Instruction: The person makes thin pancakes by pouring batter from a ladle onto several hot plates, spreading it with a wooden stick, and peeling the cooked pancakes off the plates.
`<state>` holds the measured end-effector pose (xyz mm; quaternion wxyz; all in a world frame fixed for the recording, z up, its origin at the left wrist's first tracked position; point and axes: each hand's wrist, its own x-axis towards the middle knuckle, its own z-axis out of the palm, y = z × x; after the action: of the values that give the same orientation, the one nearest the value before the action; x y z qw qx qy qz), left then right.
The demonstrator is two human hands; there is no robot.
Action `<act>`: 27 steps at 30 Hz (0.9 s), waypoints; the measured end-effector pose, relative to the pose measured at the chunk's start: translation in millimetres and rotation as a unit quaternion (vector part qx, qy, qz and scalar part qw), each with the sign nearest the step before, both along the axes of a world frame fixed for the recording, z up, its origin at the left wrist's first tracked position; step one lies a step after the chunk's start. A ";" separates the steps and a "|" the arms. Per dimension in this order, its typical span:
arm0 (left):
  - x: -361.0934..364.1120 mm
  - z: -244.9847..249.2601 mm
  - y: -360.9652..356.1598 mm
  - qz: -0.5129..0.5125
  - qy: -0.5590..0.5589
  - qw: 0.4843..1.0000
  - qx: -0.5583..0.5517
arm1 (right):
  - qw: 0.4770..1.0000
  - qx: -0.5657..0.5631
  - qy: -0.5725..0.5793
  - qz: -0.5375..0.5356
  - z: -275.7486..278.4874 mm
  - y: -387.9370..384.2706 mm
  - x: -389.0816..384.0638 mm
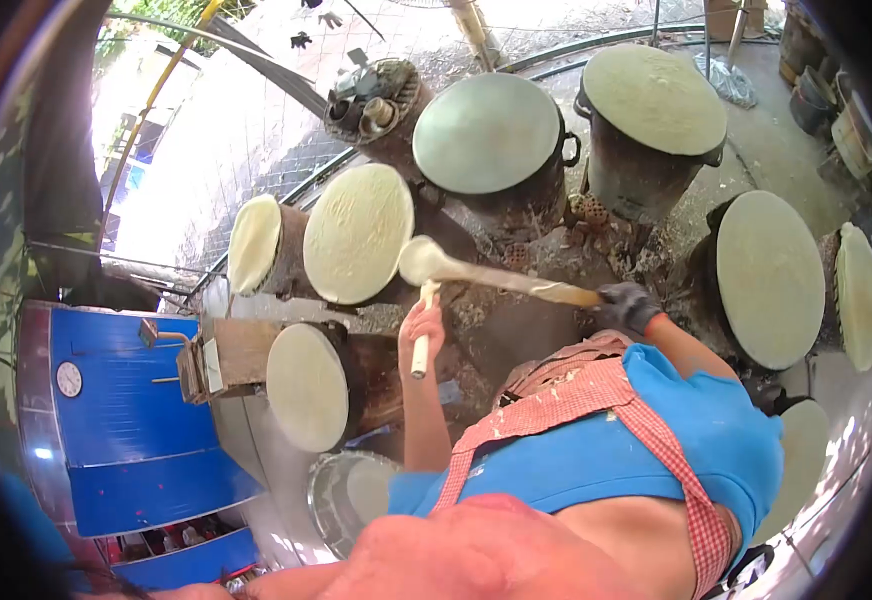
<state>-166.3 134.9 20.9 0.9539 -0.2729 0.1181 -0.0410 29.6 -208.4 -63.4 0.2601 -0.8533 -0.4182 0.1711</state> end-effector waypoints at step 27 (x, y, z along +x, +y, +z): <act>361.8 -4.5 118.9 -0.103 0.278 0.087 0.951 | 0.949 -0.075 -0.070 -0.299 35.2 190.6 216.5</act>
<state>195.4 253.8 16.4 0.3054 0.8841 0.3430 0.0865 246.1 -17.7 -28.2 0.2052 -0.9660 -0.1466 0.0563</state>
